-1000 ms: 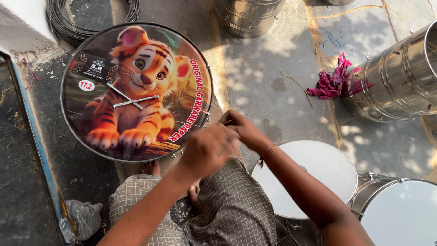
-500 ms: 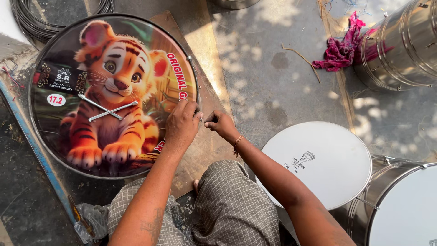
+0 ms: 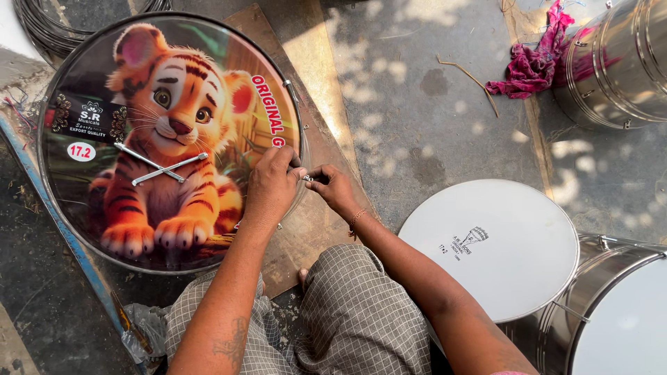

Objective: The person is assembling a drum by tightening the tension rods on the rim using a metal wrench. They systematically rotate the drum and tighten each rod to secure the drumhead, which features a tiger illustration.

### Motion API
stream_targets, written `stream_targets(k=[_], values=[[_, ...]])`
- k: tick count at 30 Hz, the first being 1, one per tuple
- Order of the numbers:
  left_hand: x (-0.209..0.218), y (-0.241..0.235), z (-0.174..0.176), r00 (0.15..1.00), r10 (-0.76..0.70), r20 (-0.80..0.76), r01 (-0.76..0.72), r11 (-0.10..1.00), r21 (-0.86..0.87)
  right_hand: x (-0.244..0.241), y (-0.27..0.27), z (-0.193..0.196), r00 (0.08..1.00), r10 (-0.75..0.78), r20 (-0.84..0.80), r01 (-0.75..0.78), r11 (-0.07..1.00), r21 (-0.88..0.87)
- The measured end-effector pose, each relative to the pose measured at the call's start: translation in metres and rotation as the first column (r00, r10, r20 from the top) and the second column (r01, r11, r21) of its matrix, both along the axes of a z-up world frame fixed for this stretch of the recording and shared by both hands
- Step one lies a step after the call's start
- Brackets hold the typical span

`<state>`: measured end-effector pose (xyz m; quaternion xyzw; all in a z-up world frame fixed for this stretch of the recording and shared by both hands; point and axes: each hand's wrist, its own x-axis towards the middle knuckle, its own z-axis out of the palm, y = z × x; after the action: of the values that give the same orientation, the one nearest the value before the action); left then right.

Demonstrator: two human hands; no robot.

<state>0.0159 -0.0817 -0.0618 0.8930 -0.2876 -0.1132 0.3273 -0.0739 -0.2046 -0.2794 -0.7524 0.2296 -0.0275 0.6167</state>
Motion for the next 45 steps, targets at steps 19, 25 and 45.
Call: stream_targets(k=[19,25,45], values=[[0.000,0.000,0.000,0.999,-0.008,-0.044,0.009,1.000,0.026,0.001,0.008,0.039,0.976,-0.001,0.216,0.007,1.000,-0.029],[-0.001,0.001,-0.002,1.000,-0.011,-0.014,0.011,1.000,-0.002,0.002,0.011,0.044,0.982,0.017,0.189,-0.010,0.999,-0.037],[-0.003,0.000,0.002,1.000,-0.013,-0.005,0.013,0.999,0.034,0.003,-0.005,0.026,0.926,0.219,0.308,-0.106,0.933,-0.344]])
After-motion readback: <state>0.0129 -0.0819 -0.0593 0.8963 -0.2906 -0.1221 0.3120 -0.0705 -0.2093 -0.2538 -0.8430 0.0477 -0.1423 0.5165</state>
